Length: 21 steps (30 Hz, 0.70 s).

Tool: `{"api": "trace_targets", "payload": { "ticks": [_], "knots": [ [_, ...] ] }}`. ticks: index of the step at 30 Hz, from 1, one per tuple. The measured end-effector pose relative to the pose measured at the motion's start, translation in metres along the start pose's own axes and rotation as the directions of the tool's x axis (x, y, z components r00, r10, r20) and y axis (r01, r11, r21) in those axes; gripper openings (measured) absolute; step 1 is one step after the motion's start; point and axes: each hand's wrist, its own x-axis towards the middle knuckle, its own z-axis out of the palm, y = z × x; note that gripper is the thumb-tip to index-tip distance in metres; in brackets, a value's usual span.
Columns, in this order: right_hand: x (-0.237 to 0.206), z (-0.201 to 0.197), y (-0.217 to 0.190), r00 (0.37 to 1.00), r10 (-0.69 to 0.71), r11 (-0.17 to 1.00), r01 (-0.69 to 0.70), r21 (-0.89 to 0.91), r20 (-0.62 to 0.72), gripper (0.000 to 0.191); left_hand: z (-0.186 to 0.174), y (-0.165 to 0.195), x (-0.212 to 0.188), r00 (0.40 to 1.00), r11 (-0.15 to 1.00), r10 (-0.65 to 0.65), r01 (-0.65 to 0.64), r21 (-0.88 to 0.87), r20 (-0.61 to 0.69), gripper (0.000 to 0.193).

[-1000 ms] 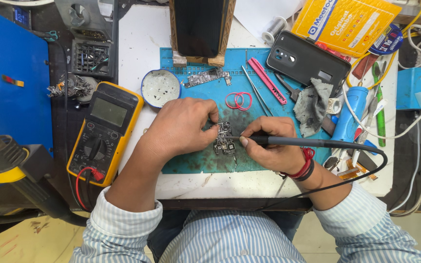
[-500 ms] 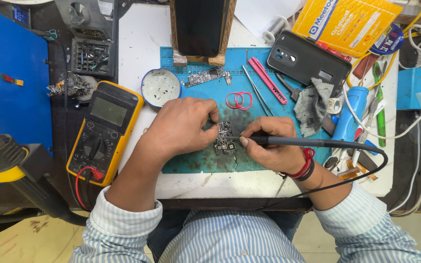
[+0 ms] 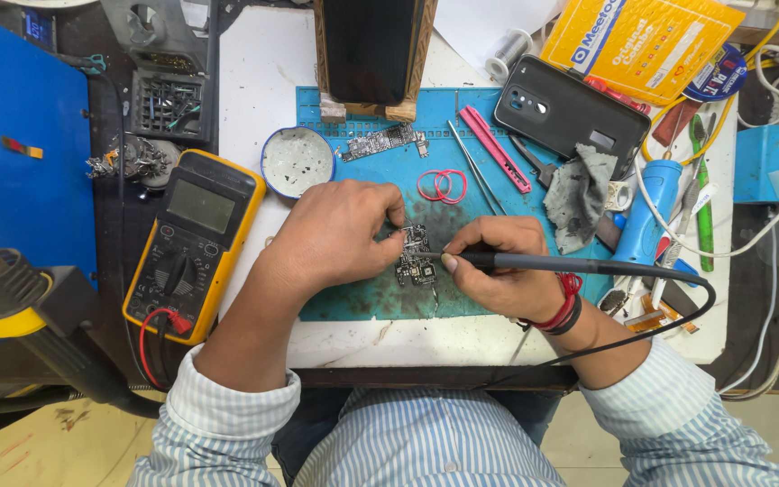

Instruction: The person uses a soldering iron to apply heat to multiple points on a small circuit board. They hold the board with one hand and guide the soldering iron with the other, moving between different components on the board throughout the clip.

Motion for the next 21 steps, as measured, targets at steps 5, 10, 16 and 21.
{"api": "trace_targets", "payload": {
  "ticks": [5, 10, 16, 21],
  "knots": [
    [-0.0005, -0.0002, 0.0003, 1.000, -0.016, 1.000, 0.016, -0.002, 0.008, 0.007, 0.0013, -0.0007, -0.0001, 1.000, 1.000, 0.008, -0.008, -0.001, -0.006, 0.016],
    [-0.0002, 0.0005, -0.0001, 1.000, -0.008, 1.000, 0.008, -0.011, 0.006, 0.007, 0.0014, -0.0004, -0.0003, 1.000, 1.000, 0.005, -0.005, -0.003, 0.003, 0.016],
    [-0.0001, 0.0006, -0.0007, 1.000, -0.024, 1.000, 0.024, -0.015, 0.005, 0.007, 0.0015, -0.0002, -0.0007, 1.000, 1.000, 0.017, -0.017, -0.001, -0.010, 0.016],
    [0.0003, 0.0001, -0.0016, 1.000, -0.009, 1.000, 0.009, -0.006, 0.007, 0.007, 0.0015, -0.0004, -0.0005, 1.000, 1.000, 0.008, -0.008, 0.002, -0.001, 0.016]
  ]
}}
